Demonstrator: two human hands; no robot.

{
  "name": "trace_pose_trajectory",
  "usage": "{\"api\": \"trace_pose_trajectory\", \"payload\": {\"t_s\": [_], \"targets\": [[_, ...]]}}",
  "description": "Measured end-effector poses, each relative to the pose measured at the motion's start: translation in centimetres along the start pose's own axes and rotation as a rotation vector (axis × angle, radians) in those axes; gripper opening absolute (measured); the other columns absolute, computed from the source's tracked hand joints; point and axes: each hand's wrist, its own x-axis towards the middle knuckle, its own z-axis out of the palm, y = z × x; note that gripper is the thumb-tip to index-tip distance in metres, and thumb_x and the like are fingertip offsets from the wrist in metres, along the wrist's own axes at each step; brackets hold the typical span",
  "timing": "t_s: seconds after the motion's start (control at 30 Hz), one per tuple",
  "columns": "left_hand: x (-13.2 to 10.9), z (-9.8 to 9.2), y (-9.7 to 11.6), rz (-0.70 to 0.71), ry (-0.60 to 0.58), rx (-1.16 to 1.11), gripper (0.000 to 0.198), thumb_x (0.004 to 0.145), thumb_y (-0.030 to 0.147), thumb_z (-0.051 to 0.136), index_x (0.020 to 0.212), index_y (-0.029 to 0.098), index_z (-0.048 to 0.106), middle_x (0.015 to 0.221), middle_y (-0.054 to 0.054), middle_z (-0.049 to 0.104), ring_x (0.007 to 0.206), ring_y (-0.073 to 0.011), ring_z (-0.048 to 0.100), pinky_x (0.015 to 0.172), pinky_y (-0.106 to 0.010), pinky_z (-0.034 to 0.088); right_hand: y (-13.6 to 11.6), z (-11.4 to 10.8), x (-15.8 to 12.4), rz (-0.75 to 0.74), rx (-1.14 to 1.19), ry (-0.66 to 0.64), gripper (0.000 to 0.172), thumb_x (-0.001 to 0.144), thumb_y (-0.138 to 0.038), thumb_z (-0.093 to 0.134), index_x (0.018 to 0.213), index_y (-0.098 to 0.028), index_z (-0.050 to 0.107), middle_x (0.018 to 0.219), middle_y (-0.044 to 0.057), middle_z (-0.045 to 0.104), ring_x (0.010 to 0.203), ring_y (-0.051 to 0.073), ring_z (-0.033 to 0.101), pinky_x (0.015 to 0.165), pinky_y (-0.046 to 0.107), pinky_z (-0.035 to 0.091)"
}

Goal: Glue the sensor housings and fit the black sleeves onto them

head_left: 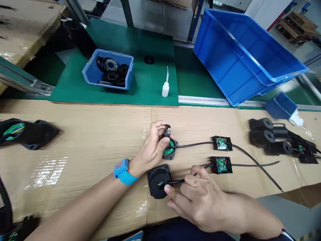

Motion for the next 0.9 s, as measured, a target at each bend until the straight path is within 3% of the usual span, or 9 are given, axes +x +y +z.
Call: {"api": "trace_pose_trajectory", "payload": {"t_s": [0.2, 0.53, 0.7, 0.8, 0.9], "targets": [[-2.6, 0.9, -0.6, 0.036, 0.106, -0.031, 0.052, 0.104, 0.064, 0.039, 0.136, 0.025, 0.030, 0.107, -0.008, 0.066, 0.101, -0.0227, 0.070, 0.088, -0.041, 0.053, 0.1, -0.3, 0.1, 0.012, 0.011, -0.007, 0.023, 0.102, -0.026, 0.059, 0.110, -0.010, 0.074, 0.067, -0.001, 0.058, 0.070, 0.018, 0.046, 0.086, 0.042, 0.039], [-2.6, 0.9, -1.4, 0.102, 0.106, -0.096, 0.057, 0.101, 0.065, 0.046, 0.138, 0.025, 0.032, 0.107, -0.006, 0.061, 0.100, -0.0219, 0.073, 0.083, -0.039, 0.058, 0.2, -0.5, 0.0, 0.006, 0.029, -0.094, 0.027, 0.096, -0.024, 0.068, 0.118, -0.008, 0.072, 0.069, -0.002, 0.060, 0.071, 0.017, 0.050, 0.085, 0.043, 0.042], [-2.5, 0.8, -1.4, 0.113, 0.092, -0.061, 0.054, 0.102, 0.063, 0.045, 0.138, 0.024, 0.032, 0.107, -0.005, 0.062, 0.100, -0.0215, 0.073, 0.082, -0.038, 0.059, 2.3, -1.3, 0.9, 0.026, 0.206, -0.079, 0.025, 0.102, -0.035, 0.062, 0.113, -0.017, 0.075, 0.065, -0.005, 0.056, 0.066, 0.014, 0.048, 0.095, 0.044, 0.043], [-2.4, 0.7, -1.5, 0.134, 0.101, -0.044, 0.055, 0.102, 0.062, 0.046, 0.138, 0.024, 0.032, 0.104, -0.005, 0.065, 0.099, -0.0218, 0.073, 0.082, -0.039, 0.058, 4.8, -1.8, 1.3, 0.184, 0.244, 0.010, 0.028, 0.105, -0.040, 0.056, 0.121, -0.021, 0.071, 0.089, 0.001, 0.069, 0.086, 0.017, 0.062, 0.105, 0.045, 0.040], [-2.4, 0.6, -1.5, 0.151, 0.101, -0.018, 0.054, 0.103, 0.062, 0.045, 0.138, 0.024, 0.033, 0.103, -0.005, 0.067, 0.096, -0.0209, 0.072, 0.081, -0.038, 0.057, 7.1, -1.3, 1.5, 0.415, 0.193, -0.061, 0.036, 0.107, -0.038, 0.052, 0.134, -0.016, 0.060, 0.123, 0.012, 0.070, 0.117, 0.025, 0.063, 0.112, 0.049, 0.037]]}}
